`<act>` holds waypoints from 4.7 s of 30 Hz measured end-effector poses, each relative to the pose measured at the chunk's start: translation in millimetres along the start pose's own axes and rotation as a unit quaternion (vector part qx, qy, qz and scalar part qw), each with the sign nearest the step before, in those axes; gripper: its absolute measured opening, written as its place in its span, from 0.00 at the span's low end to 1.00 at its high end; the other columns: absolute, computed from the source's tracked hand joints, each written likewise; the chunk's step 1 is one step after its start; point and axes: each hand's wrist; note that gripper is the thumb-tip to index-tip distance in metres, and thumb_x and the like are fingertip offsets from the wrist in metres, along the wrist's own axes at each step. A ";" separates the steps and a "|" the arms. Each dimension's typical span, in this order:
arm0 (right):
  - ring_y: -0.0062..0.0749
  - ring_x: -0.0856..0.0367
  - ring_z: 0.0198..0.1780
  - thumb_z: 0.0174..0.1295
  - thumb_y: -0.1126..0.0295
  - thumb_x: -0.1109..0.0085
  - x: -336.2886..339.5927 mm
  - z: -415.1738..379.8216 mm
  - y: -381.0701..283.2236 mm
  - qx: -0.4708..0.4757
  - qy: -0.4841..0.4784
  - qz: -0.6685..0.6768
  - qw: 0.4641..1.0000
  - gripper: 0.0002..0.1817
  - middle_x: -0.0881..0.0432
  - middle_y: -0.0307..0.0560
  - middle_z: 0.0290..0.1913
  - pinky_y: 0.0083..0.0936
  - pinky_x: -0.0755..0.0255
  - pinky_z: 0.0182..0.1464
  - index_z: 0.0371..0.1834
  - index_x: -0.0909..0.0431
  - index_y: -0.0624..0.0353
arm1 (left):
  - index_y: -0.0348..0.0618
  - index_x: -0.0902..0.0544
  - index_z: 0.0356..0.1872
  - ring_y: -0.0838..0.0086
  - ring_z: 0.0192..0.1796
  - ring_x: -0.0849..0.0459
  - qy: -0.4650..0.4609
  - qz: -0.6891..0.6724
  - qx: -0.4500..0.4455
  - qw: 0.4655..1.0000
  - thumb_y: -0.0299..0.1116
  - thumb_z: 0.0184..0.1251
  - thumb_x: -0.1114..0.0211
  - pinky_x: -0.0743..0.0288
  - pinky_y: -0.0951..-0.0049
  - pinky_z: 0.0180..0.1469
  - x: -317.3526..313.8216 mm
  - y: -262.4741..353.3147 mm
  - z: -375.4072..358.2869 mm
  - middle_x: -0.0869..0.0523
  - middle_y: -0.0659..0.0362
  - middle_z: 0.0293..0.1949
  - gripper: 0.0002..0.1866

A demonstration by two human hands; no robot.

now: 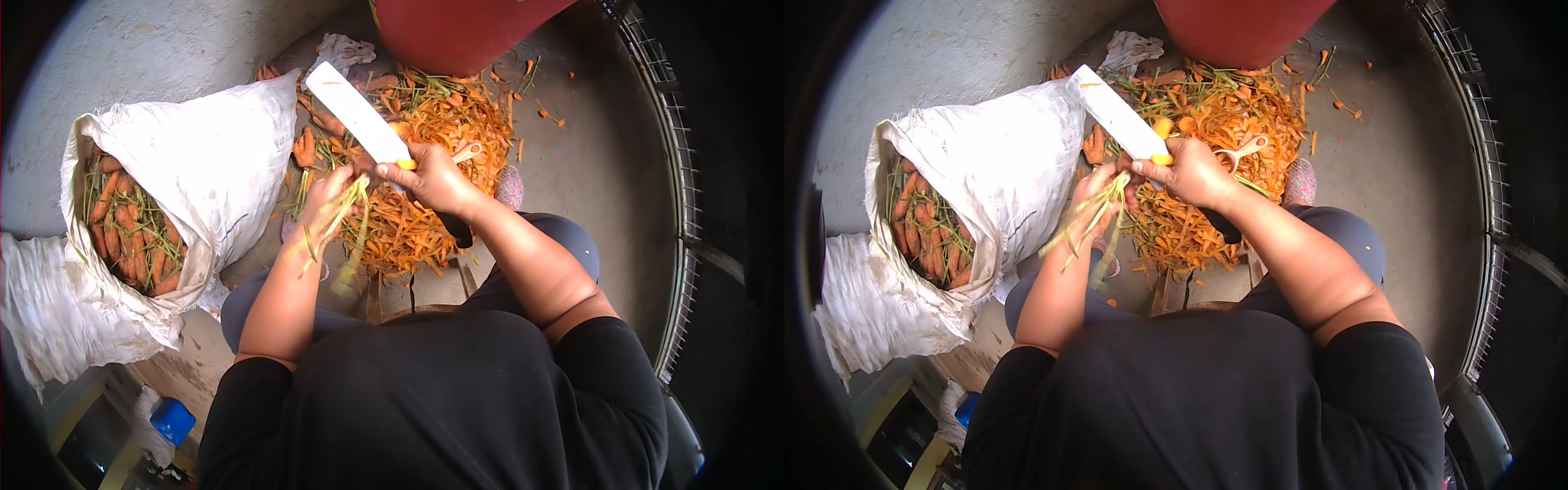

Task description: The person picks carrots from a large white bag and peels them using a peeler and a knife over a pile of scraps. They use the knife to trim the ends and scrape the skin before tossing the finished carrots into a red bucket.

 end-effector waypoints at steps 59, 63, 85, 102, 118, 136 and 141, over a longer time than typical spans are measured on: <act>0.23 0.25 0.28 0.63 0.74 0.57 13.0 -6.2 -2.5 -0.110 0.029 0.110 0.987 0.08 0.25 0.42 0.27 0.18 0.29 0.32 0.43 0.32 0.65 | 0.40 0.30 0.49 0.79 0.43 0.26 0.049 0.172 -0.299 0.937 0.21 0.47 0.38 0.32 0.78 0.48 -6.1 9.3 1.4 0.25 0.64 0.40 0.24; 0.25 0.25 0.29 0.54 0.64 0.40 24.6 -10.0 -14.3 -0.091 -0.014 0.006 0.996 0.19 0.24 0.43 0.29 0.20 0.29 0.35 0.43 0.32 0.66 | 0.40 0.29 0.49 0.79 0.45 0.26 0.042 0.225 -0.290 0.929 0.21 0.44 0.37 0.32 0.77 0.48 -19.1 1.5 -0.8 0.23 0.62 0.42 0.25; 0.46 0.20 0.35 0.35 0.38 0.34 11.2 -19.0 -18.1 0.048 -0.005 -0.161 0.986 0.41 0.21 0.57 0.30 0.34 0.27 0.39 0.39 0.29 0.68 | 0.40 0.24 0.33 0.57 0.35 0.19 0.055 0.450 -0.288 0.844 0.31 0.40 0.31 0.27 0.65 0.35 -38.8 6.9 -21.8 0.19 0.50 0.29 0.16; 0.52 0.21 0.39 0.52 0.44 0.45 -23.9 -23.4 -5.4 -0.048 0.045 -0.160 0.985 0.29 0.20 0.62 0.33 0.39 0.29 0.43 0.40 0.24 0.63 | 0.41 0.26 0.32 0.56 0.34 0.19 0.248 0.602 -0.264 0.712 0.33 0.40 0.32 0.26 0.61 0.35 -38.4 -16.1 -11.0 0.19 0.49 0.28 0.17; 0.29 0.35 0.09 0.60 0.40 0.62 -4.3 -15.3 20.9 -0.357 0.055 0.310 0.879 0.31 0.32 0.44 0.11 0.23 0.39 0.12 0.30 0.32 0.63 | 0.39 0.27 0.32 0.78 0.23 0.24 0.018 0.129 -0.072 0.989 0.30 0.55 0.36 0.28 0.78 0.25 -57.8 34.5 -14.9 0.24 0.61 0.23 0.09; 0.32 0.33 0.18 0.62 0.43 0.59 6.1 -27.0 33.8 -0.313 0.059 0.226 0.920 0.28 0.32 0.46 0.19 0.31 0.36 0.21 0.28 0.33 0.63 | 0.36 0.22 0.31 0.72 0.25 0.24 -0.305 0.599 -0.552 0.494 0.34 0.47 0.44 0.31 0.73 0.24 -207.2 79.8 -223.3 0.25 0.57 0.25 0.13; 0.30 0.36 0.17 0.63 0.44 0.61 -11.9 -19.9 52.5 -0.338 0.026 0.229 0.913 0.28 0.34 0.44 0.18 0.30 0.37 0.22 0.24 0.36 0.61 | 0.40 0.21 0.37 0.69 0.30 0.24 -0.059 0.643 -0.615 0.452 0.38 0.52 0.46 0.29 0.69 0.30 -209.4 78.8 -276.8 0.23 0.54 0.35 0.15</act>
Point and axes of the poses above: each hand's wrist, its own z-axis towards the middle knuckle, its own x-axis out of the back of the hand, y = z × x
